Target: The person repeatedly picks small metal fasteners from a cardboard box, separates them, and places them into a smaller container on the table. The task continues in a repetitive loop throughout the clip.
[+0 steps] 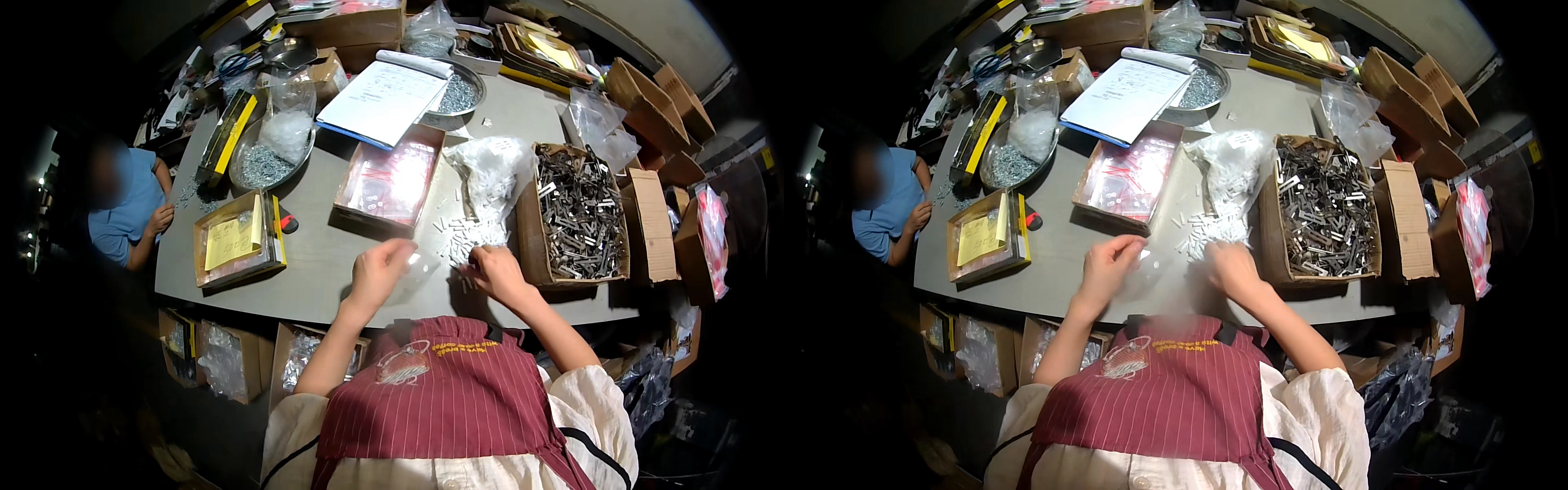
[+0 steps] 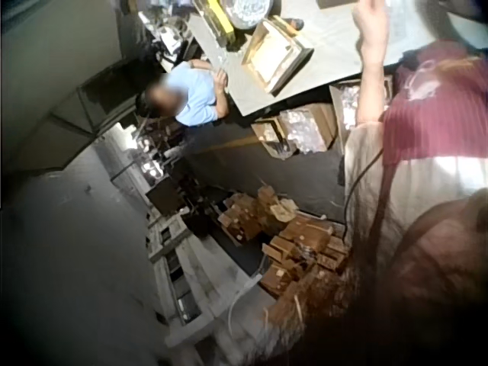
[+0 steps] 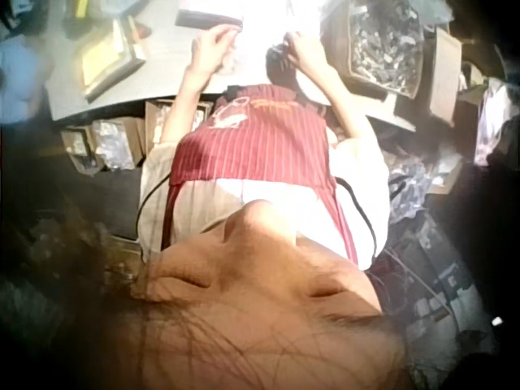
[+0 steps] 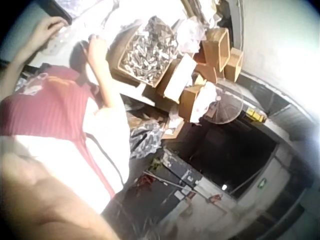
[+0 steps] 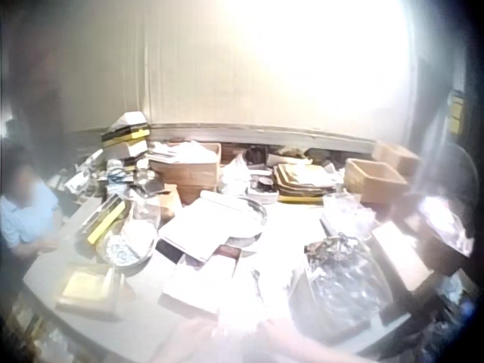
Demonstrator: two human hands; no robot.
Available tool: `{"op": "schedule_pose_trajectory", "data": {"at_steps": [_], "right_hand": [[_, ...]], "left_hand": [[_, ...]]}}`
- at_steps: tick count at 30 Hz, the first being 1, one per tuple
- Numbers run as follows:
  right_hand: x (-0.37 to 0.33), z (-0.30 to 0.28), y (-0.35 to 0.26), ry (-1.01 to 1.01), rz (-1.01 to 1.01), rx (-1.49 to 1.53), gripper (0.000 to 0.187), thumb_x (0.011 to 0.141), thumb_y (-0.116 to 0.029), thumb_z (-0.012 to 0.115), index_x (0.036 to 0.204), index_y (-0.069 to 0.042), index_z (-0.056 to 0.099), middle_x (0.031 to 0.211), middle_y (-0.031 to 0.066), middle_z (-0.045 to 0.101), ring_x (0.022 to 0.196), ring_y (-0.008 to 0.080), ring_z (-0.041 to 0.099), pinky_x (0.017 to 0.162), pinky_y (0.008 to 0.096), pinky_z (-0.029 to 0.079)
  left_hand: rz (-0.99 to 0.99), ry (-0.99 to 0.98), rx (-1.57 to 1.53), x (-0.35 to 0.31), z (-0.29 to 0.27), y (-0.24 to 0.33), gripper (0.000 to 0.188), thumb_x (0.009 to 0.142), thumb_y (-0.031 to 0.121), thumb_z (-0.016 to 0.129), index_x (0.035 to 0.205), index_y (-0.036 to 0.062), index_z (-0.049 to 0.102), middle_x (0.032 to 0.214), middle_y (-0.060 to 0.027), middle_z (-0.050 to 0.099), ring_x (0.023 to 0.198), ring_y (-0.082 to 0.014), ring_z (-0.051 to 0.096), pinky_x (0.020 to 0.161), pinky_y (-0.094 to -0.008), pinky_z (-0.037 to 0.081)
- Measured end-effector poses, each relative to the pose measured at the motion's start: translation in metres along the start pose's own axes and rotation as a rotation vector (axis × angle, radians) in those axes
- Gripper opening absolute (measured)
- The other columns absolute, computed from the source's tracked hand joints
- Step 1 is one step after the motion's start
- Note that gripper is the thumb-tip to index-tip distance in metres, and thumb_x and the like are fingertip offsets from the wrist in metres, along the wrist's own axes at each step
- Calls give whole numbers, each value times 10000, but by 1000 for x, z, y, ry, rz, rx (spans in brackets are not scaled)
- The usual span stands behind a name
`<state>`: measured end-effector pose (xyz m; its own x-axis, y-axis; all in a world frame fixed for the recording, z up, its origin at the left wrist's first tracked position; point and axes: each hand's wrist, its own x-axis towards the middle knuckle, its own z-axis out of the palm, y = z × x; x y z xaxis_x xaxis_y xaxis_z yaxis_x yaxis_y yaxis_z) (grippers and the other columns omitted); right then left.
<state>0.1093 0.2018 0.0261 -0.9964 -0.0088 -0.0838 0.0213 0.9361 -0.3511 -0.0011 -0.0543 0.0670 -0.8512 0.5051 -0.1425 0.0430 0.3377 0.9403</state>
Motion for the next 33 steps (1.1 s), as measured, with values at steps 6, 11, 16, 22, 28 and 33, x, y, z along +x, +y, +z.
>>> {"op": "schedule_pose_trajectory", "data": {"at_steps": [6, 11, 16, 22, 28, 33], "right_hand": [[-33, 39, 4, 92, -7, -148, 252, 895, -263, 706, 877, -21, 638, 827, 177, 665, 776, 381, 656, 779, 475, 490], [-39, 43, 7, 171, -29, -368, 187, 781, -189, 711, 848, -31, 637, 816, 138, 659, 813, 316, 655, 823, 432, 465], [-40, 37, 23, 166, -110, -298, 214, 735, -184, 732, 851, -27, 644, 809, 125, 649, 832, 305, 646, 835, 413, 449], [-36, -31, 2, 451, -179, 209, 130, 811, -119, 715, 864, -54, 615, 771, 70, 613, 773, 260, 617, 988, 424, 448], [-50, -75, -5, 664, -208, 355, 118, 808, -51, 718, 906, -42, 652, 745, 42, 628, 706, 204, 627, 1067, 461, 441], [-72, -95, 0, 759, -238, 389, 145, 788, -45, 730, 918, -47, 664, 808, 57, 650, 774, 227, 655, 1074, 483, 415]], "left_hand": [[218, 166, 242, -15, 22, -19, 217, 974, 177, 625, 1092, 55, 761, 964, -189, 735, 904, -359, 714, 806, -403, 549], [302, 163, 292, -24, 26, -8, 154, 912, 97, 667, 1017, 53, 771, 845, -159, 681, 792, -343, 678, 744, -407, 538], [244, 105, 224, -32, 31, 10, 77, 890, 76, 707, 936, 29, 747, 814, -132, 676, 720, -278, 675, 670, -368, 532], [200, 59, 10, -27, 54, 16, 109, 877, 106, 763, 882, 9, 713, 808, -86, 684, 726, -220, 660, 659, -354, 521], [569, 2, 151, -21, 86, 32, 209, 818, 171, 841, 792, 42, 678, 773, -82, 645, 712, -256, 615, 646, -371, 494], [669, -25, 259, -14, 108, 58, 270, 737, 195, 881, 768, 80, 639, 744, -64, 593, 696, -273, 590, 617, -389, 460]]}}
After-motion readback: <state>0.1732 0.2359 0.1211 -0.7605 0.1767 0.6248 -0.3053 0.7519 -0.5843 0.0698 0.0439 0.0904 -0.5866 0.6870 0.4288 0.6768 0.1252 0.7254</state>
